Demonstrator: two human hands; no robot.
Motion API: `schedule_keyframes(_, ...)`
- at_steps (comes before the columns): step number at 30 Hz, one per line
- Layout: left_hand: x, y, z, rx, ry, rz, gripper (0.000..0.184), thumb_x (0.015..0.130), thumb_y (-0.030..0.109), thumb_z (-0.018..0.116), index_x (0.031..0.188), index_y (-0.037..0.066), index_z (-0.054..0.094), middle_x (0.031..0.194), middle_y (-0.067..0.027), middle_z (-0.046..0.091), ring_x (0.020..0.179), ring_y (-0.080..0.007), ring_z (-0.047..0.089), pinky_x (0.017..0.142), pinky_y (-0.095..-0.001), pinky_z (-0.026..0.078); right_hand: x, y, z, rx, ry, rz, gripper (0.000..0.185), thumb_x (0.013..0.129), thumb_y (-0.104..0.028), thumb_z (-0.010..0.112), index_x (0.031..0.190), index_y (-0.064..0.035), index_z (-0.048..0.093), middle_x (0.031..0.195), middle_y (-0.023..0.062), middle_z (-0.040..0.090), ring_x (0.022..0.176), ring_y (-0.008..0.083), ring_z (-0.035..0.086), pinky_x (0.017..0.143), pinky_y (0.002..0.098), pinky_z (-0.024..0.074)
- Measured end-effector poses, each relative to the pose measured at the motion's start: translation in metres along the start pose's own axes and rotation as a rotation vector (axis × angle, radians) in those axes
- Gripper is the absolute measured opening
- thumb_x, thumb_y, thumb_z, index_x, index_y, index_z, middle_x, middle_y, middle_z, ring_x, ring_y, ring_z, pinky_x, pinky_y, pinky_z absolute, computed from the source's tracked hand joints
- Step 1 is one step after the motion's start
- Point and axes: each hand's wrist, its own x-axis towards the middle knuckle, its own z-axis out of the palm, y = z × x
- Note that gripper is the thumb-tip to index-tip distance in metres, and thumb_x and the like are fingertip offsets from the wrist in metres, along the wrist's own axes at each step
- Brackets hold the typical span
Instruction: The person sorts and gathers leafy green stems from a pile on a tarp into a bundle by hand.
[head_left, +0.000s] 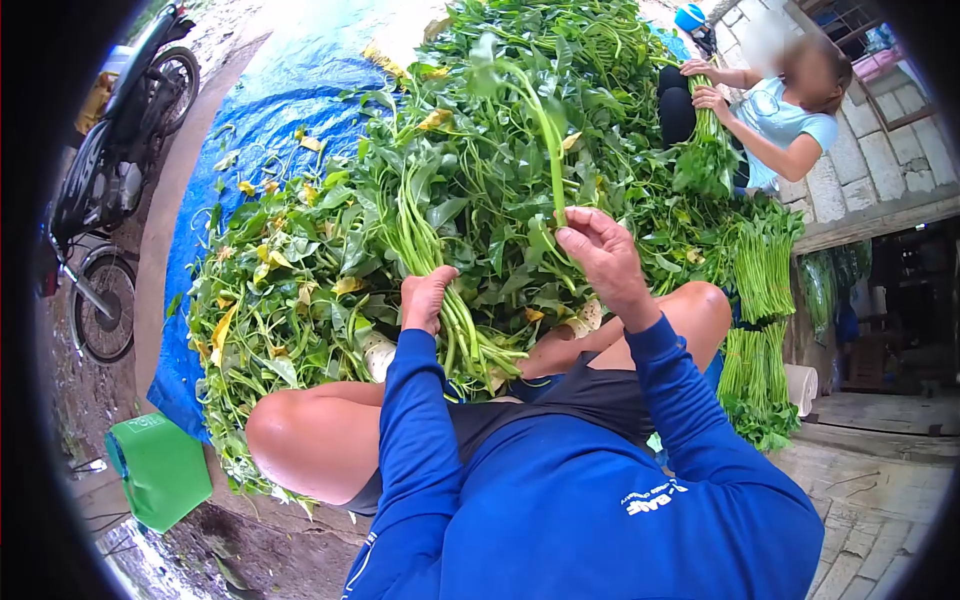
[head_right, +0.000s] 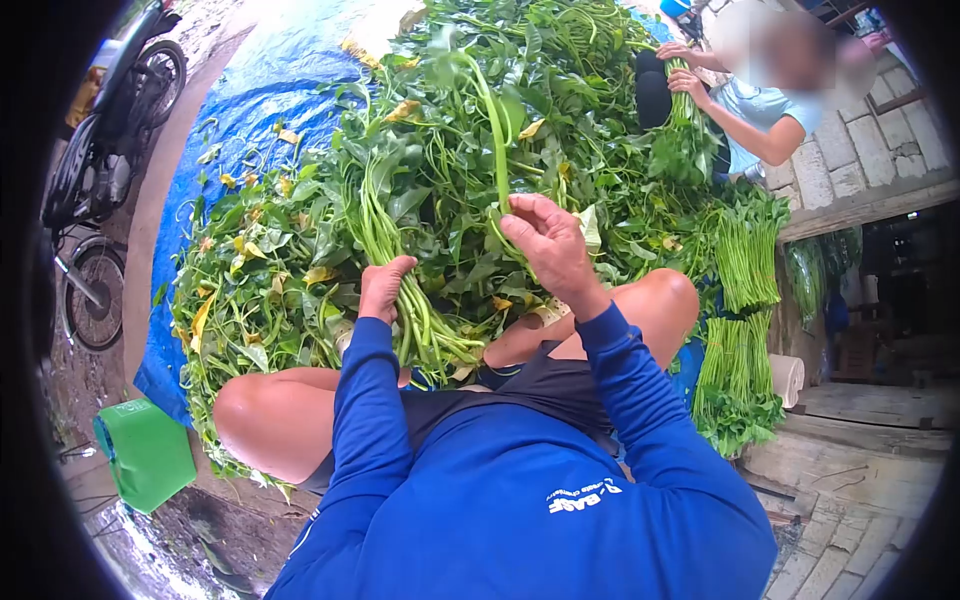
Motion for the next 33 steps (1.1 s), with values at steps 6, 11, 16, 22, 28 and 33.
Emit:
schedule_keyframes(6,0.009,-0.006,0.002,0.278,0.108,0.118,0.033,0.076,0.018,0.086,0.090,-0.010,0.076,0.081,-0.0091,0.074,0.069,-0.0157,0.063,0.067,-0.0372,0.052,-0.002,0.004,0.023,-0.578,0.112,-0.302,0.033,0.097,-0.011,0.076,0.126,0.0035,0.072,0.107,0.0136,0.074,0.086,0.0174,0.069,0.079,0.0309,0.0568)
schedule_keyframes(11,0.005,0.002,-0.001,0.055,-0.073,-0.081,0.031,0.088,0.022,0.087,0.101,-0.004,0.075,0.083,-0.0094,0.075,0.064,-0.0189,0.071,0.055,-0.0362,0.057,-0.026,0.075,0.058,-0.563,-0.125,-0.008,0.039,0.100,-0.019,0.071,0.131,0.0046,0.070,0.120,0.0227,0.075,0.105,0.0293,0.074,0.093,0.0376,0.0574)
schedule_keyframes(16,0.008,-0.017,-0.014,-0.257,-0.214,-0.236,0.032,0.093,0.034,0.086,0.102,0.006,0.073,0.079,-0.0045,0.071,0.066,-0.0197,0.071,0.059,-0.0363,0.062,-0.052,0.160,0.072,-0.218,-0.324,0.371,0.049,0.104,-0.024,0.066,0.143,0.0050,0.063,0.134,0.0183,0.074,0.120,0.0204,0.071,0.103,0.0330,0.0538)
schedule_keyframes(22,0.010,-0.052,-0.002,-0.352,-0.095,-0.096,0.047,0.089,0.042,0.090,0.115,0.008,0.072,0.093,-0.0029,0.073,0.076,-0.0158,0.071,0.068,-0.0357,0.061,-0.053,0.161,0.077,-0.284,-0.461,0.333,0.042,0.108,-0.015,0.061,0.144,0.0050,0.063,0.123,0.0056,0.075,0.108,0.0094,0.065,0.099,0.0286,0.0529)
schedule_keyframes(28,0.001,-0.057,0.002,-0.157,-0.014,-0.238,0.050,0.082,0.039,0.095,0.107,0.004,0.071,0.082,-0.0064,0.068,0.069,-0.0185,0.067,0.062,-0.0339,0.057,-0.060,0.161,0.091,-0.342,-0.509,0.240,0.042,0.107,-0.020,0.061,0.141,0.0024,0.066,0.124,0.0101,0.077,0.113,0.0131,0.066,0.101,0.0316,0.0521)
schedule_keyframes(33,-0.008,-0.013,0.001,-0.139,0.001,-0.069,0.024,0.084,0.017,0.085,0.097,0.000,0.074,0.078,-0.0065,0.069,0.062,-0.0167,0.065,0.056,-0.0317,0.053,-0.071,0.150,0.105,-0.171,-0.278,0.163,0.037,0.106,-0.021,0.063,0.137,0.0001,0.068,0.115,0.0096,0.078,0.107,0.0139,0.068,0.096,0.0343,0.0543)
